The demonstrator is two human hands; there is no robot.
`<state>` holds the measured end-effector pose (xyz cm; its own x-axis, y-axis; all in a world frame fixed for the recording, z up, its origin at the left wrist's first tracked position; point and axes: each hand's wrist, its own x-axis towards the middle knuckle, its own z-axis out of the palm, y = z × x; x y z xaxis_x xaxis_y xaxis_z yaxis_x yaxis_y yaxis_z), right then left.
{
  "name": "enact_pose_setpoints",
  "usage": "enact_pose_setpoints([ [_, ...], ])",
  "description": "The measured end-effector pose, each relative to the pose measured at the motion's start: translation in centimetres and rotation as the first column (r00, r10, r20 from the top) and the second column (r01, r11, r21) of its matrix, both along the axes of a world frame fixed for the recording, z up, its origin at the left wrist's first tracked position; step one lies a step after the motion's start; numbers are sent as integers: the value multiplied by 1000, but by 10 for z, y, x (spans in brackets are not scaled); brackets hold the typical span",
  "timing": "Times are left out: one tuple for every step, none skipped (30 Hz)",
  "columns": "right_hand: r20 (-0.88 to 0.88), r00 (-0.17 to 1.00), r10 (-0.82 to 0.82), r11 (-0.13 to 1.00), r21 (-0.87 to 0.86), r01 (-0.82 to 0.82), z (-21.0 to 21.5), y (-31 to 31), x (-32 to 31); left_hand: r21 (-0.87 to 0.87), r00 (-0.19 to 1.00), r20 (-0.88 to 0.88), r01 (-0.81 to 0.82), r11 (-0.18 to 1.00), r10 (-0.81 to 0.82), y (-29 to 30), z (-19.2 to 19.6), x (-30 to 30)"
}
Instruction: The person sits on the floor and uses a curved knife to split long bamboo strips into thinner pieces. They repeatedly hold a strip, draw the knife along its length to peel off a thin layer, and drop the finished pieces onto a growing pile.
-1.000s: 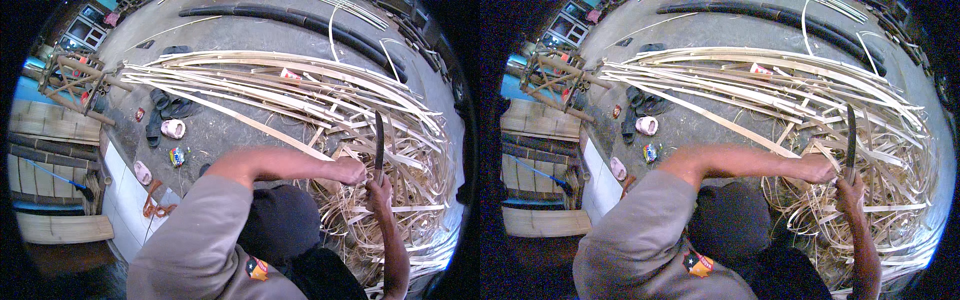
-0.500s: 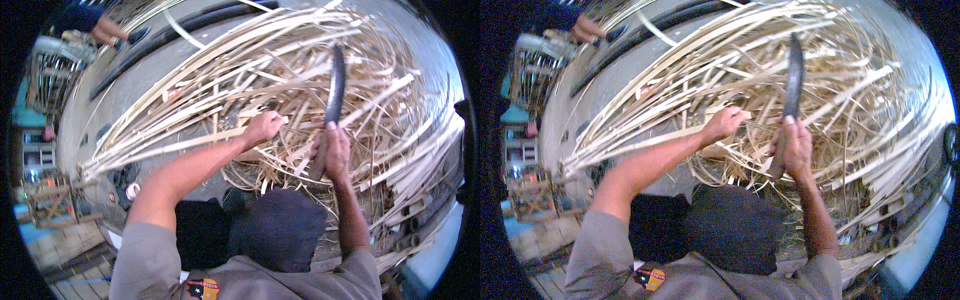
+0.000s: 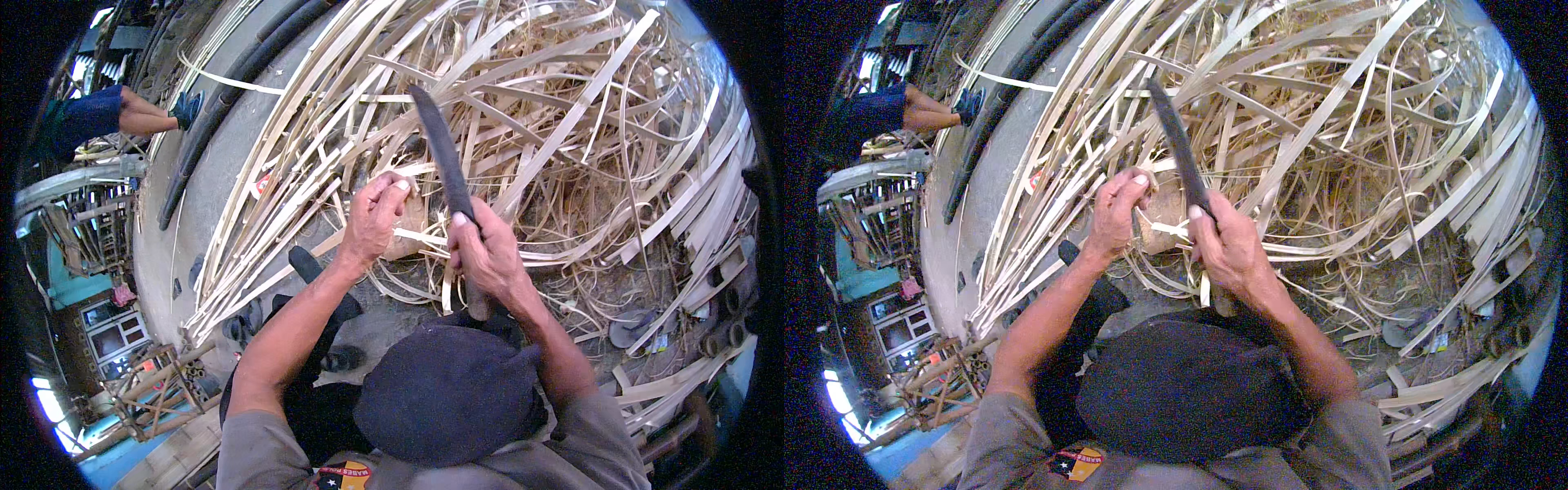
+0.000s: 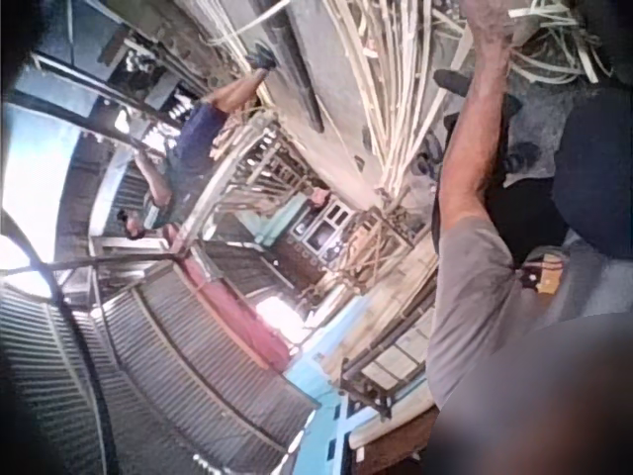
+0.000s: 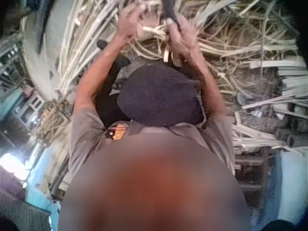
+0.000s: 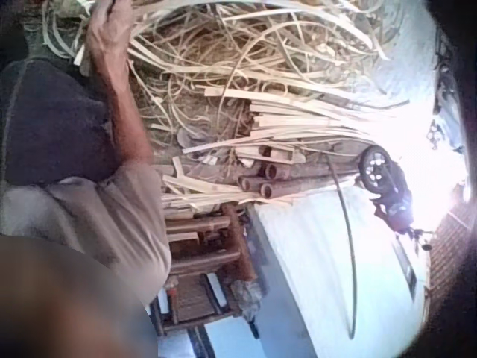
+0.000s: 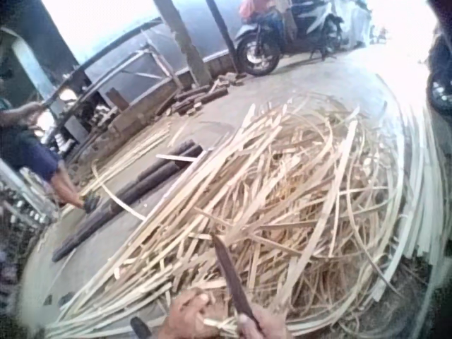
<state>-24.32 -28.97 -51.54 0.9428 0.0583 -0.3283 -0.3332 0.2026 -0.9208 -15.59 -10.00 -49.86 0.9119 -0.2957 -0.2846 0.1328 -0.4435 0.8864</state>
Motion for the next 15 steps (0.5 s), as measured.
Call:
enact_pose_setpoints([
  [-29,1000,12,1000,15,-12,5,4,1,-41,997,-70,-16,999,13,2,2,-1],
  [-22,999,33,999,44,-32,9,7,2,-67,998,-58,-36,997,32,3,1,-2],
  [-32,999,27,998,52,-26,13,9,4,-94,998,-43,-54,994,50,4,1,-4],
  [-23,1000,20,998,61,-18,16,11,4,-121,997,-29,-72,990,69,5,-1,-6],
  [-10,1000,26,997,76,-25,18,12,5,-149,994,-26,-108,983,105,5,-3,-8],
  [-21,999,31,997,66,-29,19,13,6,-157,995,-20,-103,982,101,6,-4,-10],
  [-27,999,46,997,63,-44,19,13,6,-165,995,-14,-97,982,96,7,-6,-12],
  [-28,998,50,997,55,-48,19,14,7,-177,995,-1,-102,979,104,9,-7,-13],
  [-47,998,51,996,80,-48,18,15,7,-195,992,-25,-128,972,126,9,-8,-15],
  [-26,998,54,997,65,-52,17,17,8,-209,993,-20,-116,971,115,11,-9,-16],
  [-4,998,59,997,49,-59,16,18,7,-222,994,-19,-113,968,112,11,-10,-17],
  [-27,996,86,996,27,-85,15,20,8,-235,994,-19,-113,965,112,12,-11,-18],
  [-14,996,83,993,91,-81,15,21,7,-224,994,-19,-114,968,112,13,-11,-18],
  [1,998,66,995,73,-66,14,23,7,-230,994,-14,-108,967,108,14,-12,-19],
  [8,998,64,996,62,-65,14,24,6,-230,994,-12,-113,967,113,14,-13,-19],
])
